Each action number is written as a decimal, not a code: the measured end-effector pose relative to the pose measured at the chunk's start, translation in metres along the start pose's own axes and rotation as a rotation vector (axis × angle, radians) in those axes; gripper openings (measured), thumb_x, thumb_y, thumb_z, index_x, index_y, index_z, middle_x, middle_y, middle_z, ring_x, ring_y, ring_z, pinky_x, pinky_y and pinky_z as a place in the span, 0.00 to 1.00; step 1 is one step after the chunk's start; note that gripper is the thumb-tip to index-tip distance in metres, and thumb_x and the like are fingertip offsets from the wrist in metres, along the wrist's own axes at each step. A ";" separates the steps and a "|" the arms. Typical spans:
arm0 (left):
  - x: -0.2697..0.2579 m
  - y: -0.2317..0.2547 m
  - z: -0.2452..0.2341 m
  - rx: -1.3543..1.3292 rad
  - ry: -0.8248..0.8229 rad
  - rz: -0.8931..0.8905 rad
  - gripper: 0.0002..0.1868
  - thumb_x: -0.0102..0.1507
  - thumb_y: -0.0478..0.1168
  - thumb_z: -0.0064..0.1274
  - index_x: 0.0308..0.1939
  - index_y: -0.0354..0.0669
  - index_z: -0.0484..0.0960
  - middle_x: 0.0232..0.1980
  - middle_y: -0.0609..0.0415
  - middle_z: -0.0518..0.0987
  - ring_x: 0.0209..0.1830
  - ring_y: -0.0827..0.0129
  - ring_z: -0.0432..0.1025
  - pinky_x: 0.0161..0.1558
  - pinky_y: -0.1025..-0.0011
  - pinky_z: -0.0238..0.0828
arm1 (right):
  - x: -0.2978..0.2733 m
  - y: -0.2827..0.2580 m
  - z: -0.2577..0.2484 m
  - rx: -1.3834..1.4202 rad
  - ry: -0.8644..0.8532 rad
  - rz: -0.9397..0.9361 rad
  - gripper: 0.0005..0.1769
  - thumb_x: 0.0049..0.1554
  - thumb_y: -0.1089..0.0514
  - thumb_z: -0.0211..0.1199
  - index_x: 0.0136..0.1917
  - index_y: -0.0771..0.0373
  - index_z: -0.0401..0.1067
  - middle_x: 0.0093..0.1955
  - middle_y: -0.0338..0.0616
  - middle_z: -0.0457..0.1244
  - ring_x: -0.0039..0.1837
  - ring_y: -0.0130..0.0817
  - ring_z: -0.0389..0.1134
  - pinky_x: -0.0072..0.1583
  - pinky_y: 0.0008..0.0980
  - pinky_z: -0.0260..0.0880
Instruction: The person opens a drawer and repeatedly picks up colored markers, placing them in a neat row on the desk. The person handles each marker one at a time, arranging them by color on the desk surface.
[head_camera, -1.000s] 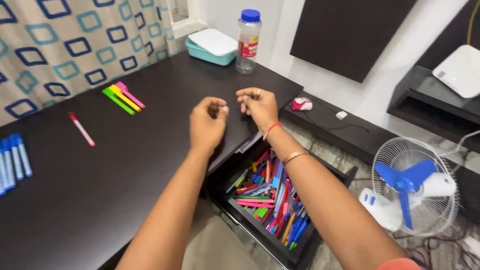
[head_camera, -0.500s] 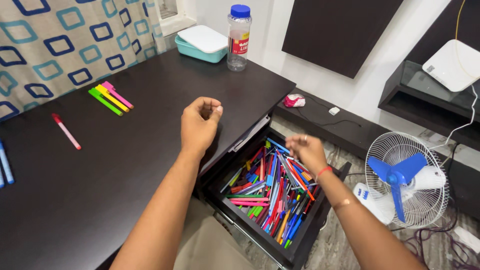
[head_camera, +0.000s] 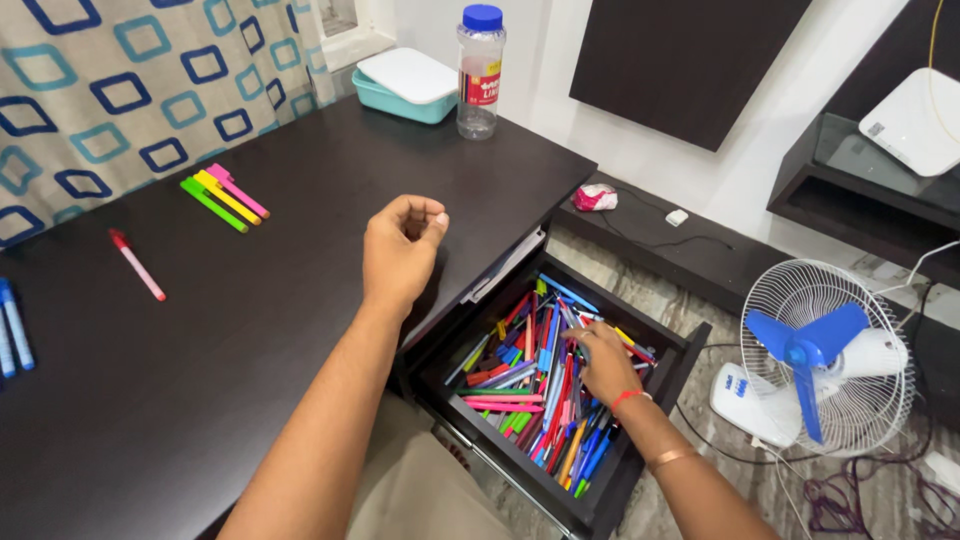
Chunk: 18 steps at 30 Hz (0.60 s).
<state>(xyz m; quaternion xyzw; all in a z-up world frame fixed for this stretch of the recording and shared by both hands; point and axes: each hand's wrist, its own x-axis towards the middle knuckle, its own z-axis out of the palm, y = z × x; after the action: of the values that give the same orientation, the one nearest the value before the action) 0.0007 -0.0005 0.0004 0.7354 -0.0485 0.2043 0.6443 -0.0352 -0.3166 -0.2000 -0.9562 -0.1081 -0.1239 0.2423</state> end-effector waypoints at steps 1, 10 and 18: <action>-0.001 -0.002 0.001 -0.016 -0.002 -0.002 0.03 0.63 0.33 0.59 0.40 0.38 0.84 0.34 0.61 0.81 0.31 0.80 0.72 0.37 0.77 0.71 | -0.004 -0.006 -0.002 -0.022 -0.036 0.004 0.38 0.39 0.80 0.61 0.59 0.50 0.78 0.55 0.46 0.64 0.63 0.47 0.64 0.65 0.41 0.66; 0.000 -0.005 0.000 -0.048 0.007 0.017 0.03 0.63 0.33 0.59 0.40 0.37 0.84 0.34 0.60 0.82 0.31 0.80 0.72 0.37 0.77 0.71 | -0.008 -0.028 -0.007 -0.196 -0.119 0.048 0.35 0.40 0.72 0.68 0.57 0.41 0.78 0.65 0.40 0.57 0.69 0.46 0.56 0.65 0.49 0.56; 0.000 -0.006 -0.001 -0.058 0.003 0.020 0.04 0.62 0.33 0.59 0.40 0.37 0.84 0.34 0.60 0.82 0.31 0.80 0.73 0.37 0.77 0.72 | -0.007 -0.012 0.001 -0.184 -0.032 0.101 0.15 0.40 0.70 0.68 0.37 0.52 0.82 0.54 0.39 0.62 0.63 0.44 0.61 0.67 0.42 0.61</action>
<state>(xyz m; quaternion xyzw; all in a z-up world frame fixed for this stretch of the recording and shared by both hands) 0.0022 0.0017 -0.0053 0.7157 -0.0610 0.2104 0.6631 -0.0449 -0.3065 -0.1973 -0.9805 -0.0516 -0.1056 0.1575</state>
